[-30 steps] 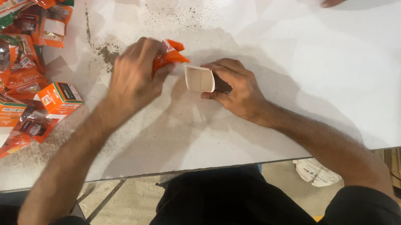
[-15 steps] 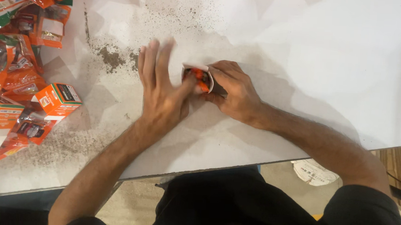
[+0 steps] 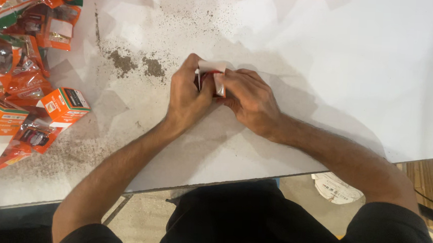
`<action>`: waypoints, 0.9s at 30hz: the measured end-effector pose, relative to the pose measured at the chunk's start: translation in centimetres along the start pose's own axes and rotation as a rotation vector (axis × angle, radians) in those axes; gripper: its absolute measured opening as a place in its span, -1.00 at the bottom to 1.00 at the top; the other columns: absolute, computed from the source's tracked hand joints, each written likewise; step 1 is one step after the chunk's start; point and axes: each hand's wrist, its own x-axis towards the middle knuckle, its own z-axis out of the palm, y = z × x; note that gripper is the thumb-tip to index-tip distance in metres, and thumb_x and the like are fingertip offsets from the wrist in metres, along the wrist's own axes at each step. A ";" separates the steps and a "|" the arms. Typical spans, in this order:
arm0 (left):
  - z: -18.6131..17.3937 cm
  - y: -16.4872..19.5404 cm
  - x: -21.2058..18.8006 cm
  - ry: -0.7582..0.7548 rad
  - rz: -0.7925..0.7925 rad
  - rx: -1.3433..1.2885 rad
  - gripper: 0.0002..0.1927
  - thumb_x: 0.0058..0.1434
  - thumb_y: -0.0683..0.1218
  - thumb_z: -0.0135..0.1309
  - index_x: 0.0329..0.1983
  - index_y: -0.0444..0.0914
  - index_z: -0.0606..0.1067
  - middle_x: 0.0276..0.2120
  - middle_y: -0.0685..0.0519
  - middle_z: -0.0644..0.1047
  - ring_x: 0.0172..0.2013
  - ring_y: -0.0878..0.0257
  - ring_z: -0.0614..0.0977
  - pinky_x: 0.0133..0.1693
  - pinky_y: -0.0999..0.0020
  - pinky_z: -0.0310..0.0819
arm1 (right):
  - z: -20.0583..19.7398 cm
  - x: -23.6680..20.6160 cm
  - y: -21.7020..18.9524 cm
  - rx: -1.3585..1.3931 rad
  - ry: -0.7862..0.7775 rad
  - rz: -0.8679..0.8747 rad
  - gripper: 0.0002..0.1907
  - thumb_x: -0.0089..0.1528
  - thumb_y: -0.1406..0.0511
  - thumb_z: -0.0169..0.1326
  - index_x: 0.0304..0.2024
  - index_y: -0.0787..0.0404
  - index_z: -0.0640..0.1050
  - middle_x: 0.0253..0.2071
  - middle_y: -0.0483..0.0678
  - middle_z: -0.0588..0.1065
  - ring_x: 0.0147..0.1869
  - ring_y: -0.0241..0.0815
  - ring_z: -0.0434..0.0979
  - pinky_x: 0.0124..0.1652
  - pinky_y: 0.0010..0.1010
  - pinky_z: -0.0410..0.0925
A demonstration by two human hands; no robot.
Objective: The person picks up small orange packets from a pile on the table and places them into small orange cardboard boxes, folding the box flaps closed around each packet. They set finished boxes aside and repeat the packing cycle with new packets and boxes.
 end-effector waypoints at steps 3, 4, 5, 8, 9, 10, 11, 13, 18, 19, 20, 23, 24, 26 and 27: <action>-1.8 0.4 -0.1 -0.238 0.011 -0.453 -0.78 0.18 -0.33 -0.02 -0.09 -0.40 0.34 -0.33 -0.01 0.51 -0.40 0.36 0.55 -0.40 0.47 0.55 | -0.1 0.1 0.1 -0.131 -0.018 -0.106 -0.43 0.14 0.39 0.38 0.18 0.31 0.49 0.14 0.25 0.51 0.14 0.15 0.59 0.12 -0.08 0.49; -2.5 0.5 0.0 -0.260 -0.097 -0.570 -0.79 0.15 -0.32 -0.09 -0.12 -0.38 0.38 -0.36 0.00 0.53 -0.42 0.36 0.56 -0.38 0.45 0.60 | 0.0 0.2 0.1 -0.141 -0.033 -0.096 -0.46 0.16 0.39 0.38 0.17 0.31 0.51 0.15 0.25 0.50 0.14 0.15 0.59 0.11 -0.09 0.49; -3.1 0.5 0.1 -0.277 -0.205 -0.685 -0.76 0.11 -0.30 -0.15 -0.16 -0.35 0.42 -0.39 0.02 0.54 -0.44 0.36 0.57 -0.36 0.43 0.64 | 0.1 0.4 0.1 -0.150 -0.048 -0.091 -0.49 0.18 0.39 0.38 0.15 0.32 0.52 0.15 0.26 0.50 0.14 0.16 0.59 0.10 -0.10 0.49; -3.7 0.5 0.8 -0.273 -0.273 -0.670 -0.91 0.28 -0.25 -0.05 -0.20 -0.37 0.45 -0.38 -0.06 0.56 -0.45 0.31 0.59 -0.39 0.39 0.63 | 0.3 0.7 -0.1 -0.163 -0.043 -0.110 -0.51 0.18 0.41 0.37 0.13 0.27 0.51 0.16 0.24 0.49 0.17 0.15 0.60 0.13 -0.12 0.50; -3.6 0.6 0.9 -0.261 -0.249 -0.609 -0.91 0.38 -0.23 0.03 -0.21 -0.39 0.44 -0.37 -0.10 0.56 -0.44 0.28 0.59 -0.42 0.38 0.61 | 0.3 0.7 -0.1 -0.149 -0.043 -0.101 -0.52 0.17 0.41 0.37 0.10 0.28 0.50 0.15 0.23 0.50 0.16 0.15 0.60 0.12 -0.11 0.49; -3.2 0.6 1.0 -0.242 -0.217 -0.491 -0.92 0.36 -0.24 0.05 -0.19 -0.40 0.46 -0.36 -0.11 0.57 -0.42 0.26 0.59 -0.40 0.38 0.57 | 0.2 0.8 -0.2 -0.138 -0.041 -0.088 -0.53 0.16 0.41 0.37 0.08 0.29 0.49 0.15 0.22 0.51 0.14 0.16 0.60 0.11 -0.09 0.49; -2.8 0.6 1.0 -0.225 -0.183 -0.376 -0.93 0.34 -0.26 0.07 -0.17 -0.41 0.48 -0.35 -0.12 0.58 -0.39 0.24 0.58 -0.39 0.38 0.53 | 0.1 0.8 -0.3 -0.131 -0.038 -0.074 -0.54 0.15 0.41 0.38 0.05 0.30 0.49 0.14 0.21 0.52 0.13 0.17 0.60 0.10 -0.08 0.48; -1.9 0.5 0.7 -0.101 0.118 -0.114 -0.85 0.28 -0.29 0.10 -0.10 -0.40 0.50 -0.25 -0.13 0.58 -0.23 0.13 0.59 -0.24 0.33 0.53 | -0.2 0.7 -0.3 -0.107 -0.037 -0.055 -0.59 0.15 0.43 0.37 -0.03 0.25 0.46 0.12 0.17 0.54 0.13 0.15 0.62 0.11 -0.09 0.49; -1.5 -1.4 -0.8 0.001 0.766 0.134 -0.63 0.22 -0.19 0.34 0.06 -0.32 0.51 0.13 -0.14 0.56 0.19 -0.05 0.60 0.14 0.22 0.66 | -0.1 0.3 0.1 -0.028 -0.040 0.021 -0.51 0.18 0.44 0.34 0.01 0.25 0.33 0.08 0.16 0.55 0.08 0.11 0.64 0.05 -0.13 0.53; -1.7 -1.9 -1.0 -0.036 0.783 0.185 -0.61 0.19 -0.18 0.36 0.04 -0.32 0.51 0.14 -0.17 0.54 0.21 -0.07 0.57 0.16 0.15 0.62 | 0.0 0.2 0.2 -0.009 -0.047 0.053 -0.49 0.19 0.46 0.32 0.05 0.25 0.31 0.06 0.16 0.55 0.07 0.09 0.65 0.01 -0.16 0.54; -1.8 -2.4 -1.0 -0.067 0.800 0.237 -0.60 0.15 -0.16 0.37 0.01 -0.33 0.51 0.15 -0.21 0.52 0.23 -0.10 0.54 0.18 0.09 0.58 | 0.0 0.1 0.3 0.009 -0.056 0.080 -0.46 0.19 0.47 0.31 0.09 0.25 0.29 0.05 0.15 0.56 0.06 0.07 0.66 -0.03 -0.20 0.56; -1.9 -3.0 -0.9 -0.065 0.814 0.307 -0.65 0.18 -0.14 0.39 -0.05 -0.32 0.54 0.16 -0.20 0.54 0.24 -0.09 0.54 0.16 0.11 0.54 | 0.1 -0.1 0.3 0.002 -0.061 0.079 -0.39 0.17 0.45 0.34 0.13 0.24 0.26 0.01 0.17 0.57 0.02 0.08 0.66 -0.07 -0.17 0.55; -1.8 -3.1 -0.7 -0.052 0.811 0.315 -0.69 0.20 -0.14 0.39 -0.07 -0.31 0.55 0.16 -0.18 0.55 0.24 -0.07 0.56 0.15 0.15 0.55 | 0.1 -0.1 0.3 0.000 -0.053 0.060 -0.39 0.18 0.45 0.34 0.13 0.24 0.26 0.02 0.16 0.57 0.03 0.09 0.66 -0.06 -0.17 0.55; -1.5 -3.2 -0.4 -0.057 0.784 0.267 -0.75 0.24 -0.13 0.36 -0.13 -0.33 0.55 0.15 -0.18 0.56 0.23 -0.08 0.57 0.14 0.16 0.56 | 0.1 -0.1 0.4 -0.012 -0.042 0.025 -0.40 0.20 0.45 0.34 0.13 0.23 0.26 0.02 0.15 0.58 0.05 0.10 0.66 -0.05 -0.17 0.54; -1.5 -3.4 -0.3 -0.058 0.771 0.243 -0.77 0.25 -0.12 0.35 -0.16 -0.33 0.55 0.14 -0.19 0.57 0.23 -0.08 0.58 0.13 0.16 0.57 | 0.1 0.0 0.4 -0.011 -0.046 0.030 -0.40 0.20 0.44 0.35 0.13 0.22 0.26 0.02 0.14 0.58 0.05 0.09 0.66 -0.05 -0.17 0.55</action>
